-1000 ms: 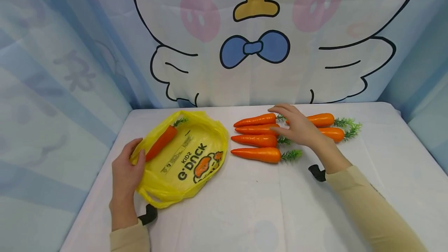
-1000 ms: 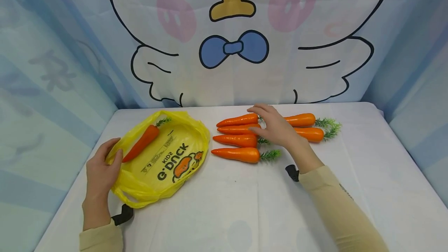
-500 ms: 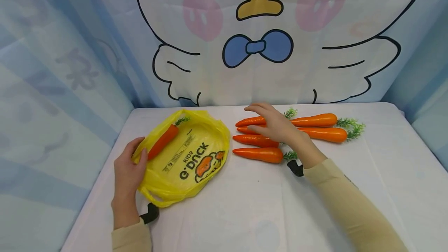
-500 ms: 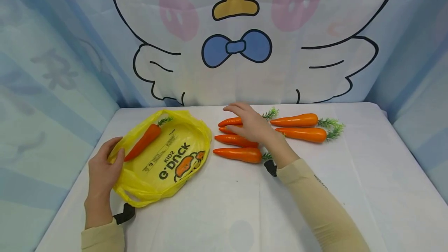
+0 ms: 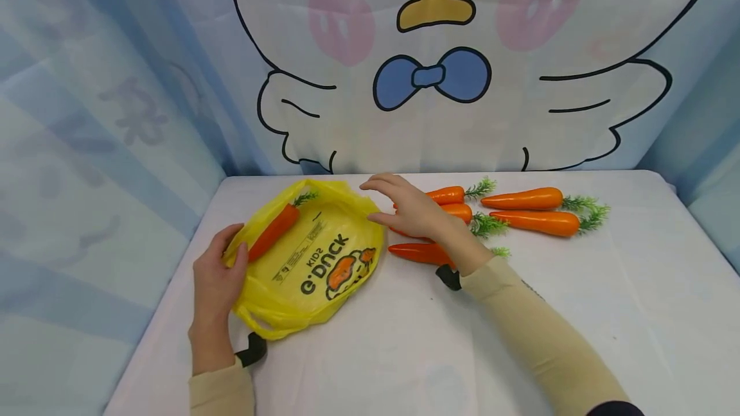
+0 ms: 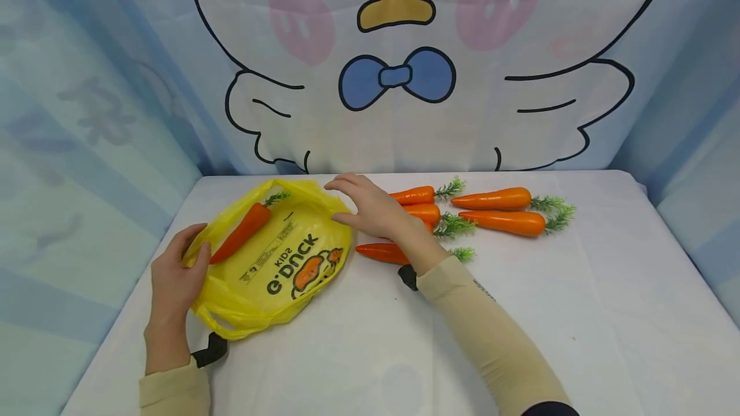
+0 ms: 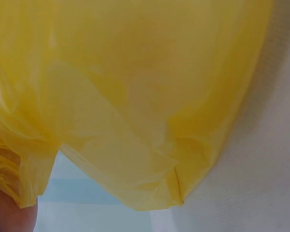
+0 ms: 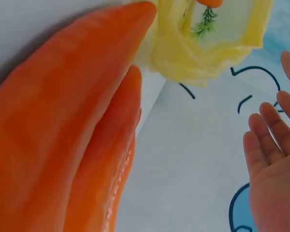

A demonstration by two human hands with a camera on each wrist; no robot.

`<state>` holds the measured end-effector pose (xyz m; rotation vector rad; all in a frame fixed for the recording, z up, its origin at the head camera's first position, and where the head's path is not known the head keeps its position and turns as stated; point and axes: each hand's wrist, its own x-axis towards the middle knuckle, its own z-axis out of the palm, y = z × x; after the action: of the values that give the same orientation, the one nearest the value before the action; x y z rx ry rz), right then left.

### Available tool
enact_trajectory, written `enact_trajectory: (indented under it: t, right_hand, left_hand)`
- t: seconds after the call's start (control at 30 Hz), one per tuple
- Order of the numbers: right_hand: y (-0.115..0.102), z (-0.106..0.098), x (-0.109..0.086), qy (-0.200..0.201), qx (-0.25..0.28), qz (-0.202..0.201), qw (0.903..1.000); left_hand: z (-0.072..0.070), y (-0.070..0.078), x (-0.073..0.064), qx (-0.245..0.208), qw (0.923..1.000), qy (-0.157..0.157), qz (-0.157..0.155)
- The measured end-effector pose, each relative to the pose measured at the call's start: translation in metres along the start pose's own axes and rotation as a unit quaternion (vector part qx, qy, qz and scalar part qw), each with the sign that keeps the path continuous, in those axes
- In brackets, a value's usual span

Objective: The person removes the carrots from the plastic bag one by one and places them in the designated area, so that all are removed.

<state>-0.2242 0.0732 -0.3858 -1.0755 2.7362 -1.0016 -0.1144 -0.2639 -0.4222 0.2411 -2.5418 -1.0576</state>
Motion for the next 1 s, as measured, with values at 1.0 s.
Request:
enact_trajectory:
  t: [1.0]
  right_hand:
    - [-0.038, 0.054, 0.059, -0.088, 0.009, -0.081, 0.9928]
  left_hand:
    - [0.000, 0.001, 0.000, -0.004, 0.9992, 0.018, 0.035]
